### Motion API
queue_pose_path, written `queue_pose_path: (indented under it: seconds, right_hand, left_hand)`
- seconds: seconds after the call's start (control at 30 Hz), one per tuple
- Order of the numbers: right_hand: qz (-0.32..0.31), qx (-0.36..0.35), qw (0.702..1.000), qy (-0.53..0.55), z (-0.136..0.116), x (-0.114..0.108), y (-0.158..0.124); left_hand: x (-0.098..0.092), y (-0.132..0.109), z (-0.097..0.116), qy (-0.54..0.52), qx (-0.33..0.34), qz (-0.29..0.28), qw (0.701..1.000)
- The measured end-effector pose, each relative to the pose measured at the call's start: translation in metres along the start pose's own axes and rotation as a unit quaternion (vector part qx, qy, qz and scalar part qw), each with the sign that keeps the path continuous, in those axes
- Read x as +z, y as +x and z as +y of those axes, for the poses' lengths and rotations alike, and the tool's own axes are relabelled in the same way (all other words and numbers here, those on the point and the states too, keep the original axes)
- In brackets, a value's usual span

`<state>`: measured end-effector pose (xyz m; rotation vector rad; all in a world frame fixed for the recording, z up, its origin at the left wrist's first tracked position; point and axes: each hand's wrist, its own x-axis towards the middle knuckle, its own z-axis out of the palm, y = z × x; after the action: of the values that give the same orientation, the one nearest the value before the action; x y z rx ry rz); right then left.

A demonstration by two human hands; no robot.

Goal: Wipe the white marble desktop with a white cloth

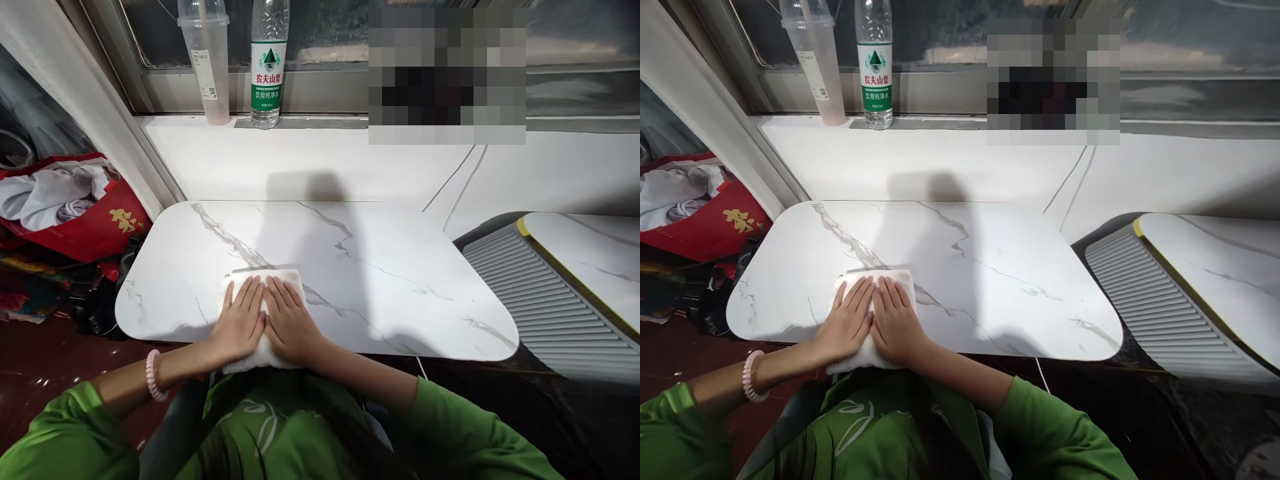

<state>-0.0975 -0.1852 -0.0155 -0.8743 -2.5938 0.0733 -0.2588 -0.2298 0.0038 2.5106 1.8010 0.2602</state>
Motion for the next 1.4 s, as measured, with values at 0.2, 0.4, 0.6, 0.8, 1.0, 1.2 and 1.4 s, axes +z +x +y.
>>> queue_pose_path:
  seconds: [0.2, 0.4, 0.6, 0.8, 1.0, 1.2, 1.4]
  right_hand:
    - [-0.02, 0.002, 1.0, 0.011, 0.027, 0.009, 0.038]
    - [0.014, 0.059, 0.998, 0.008, 0.073, 0.049, 0.15]
    - [0.005, 0.103, 0.994, -0.02, 0.1, 0.074, 0.232]
    - [0.0, 0.104, 0.994, -0.011, 0.103, 0.076, 0.236]
    - [0.011, 0.083, 0.996, 0.001, 0.061, 0.07, 0.191]
    - [0.024, 0.017, 0.999, 0.016, -0.01, 0.047, 0.097]
    - [0.027, -0.04, 0.998, 0.038, -0.045, 0.027, 0.05]
  left_hand:
    - [-0.001, 0.036, -0.025, -0.054, -0.061, -0.043, 0.996]
    - [0.001, 0.131, -0.113, -0.032, -0.094, -0.015, 0.995]
    - [-0.005, 0.196, -0.184, -0.026, -0.094, -0.019, 0.995]
    - [-0.007, 0.194, -0.186, -0.035, -0.097, -0.016, 0.995]
    - [-0.007, 0.136, -0.16, -0.029, -0.092, -0.014, 0.995]
    - [-0.009, 0.031, -0.099, -0.005, -0.058, -0.007, 0.998]
    - [-0.014, -0.033, -0.052, 0.01, -0.073, 0.027, 0.997]
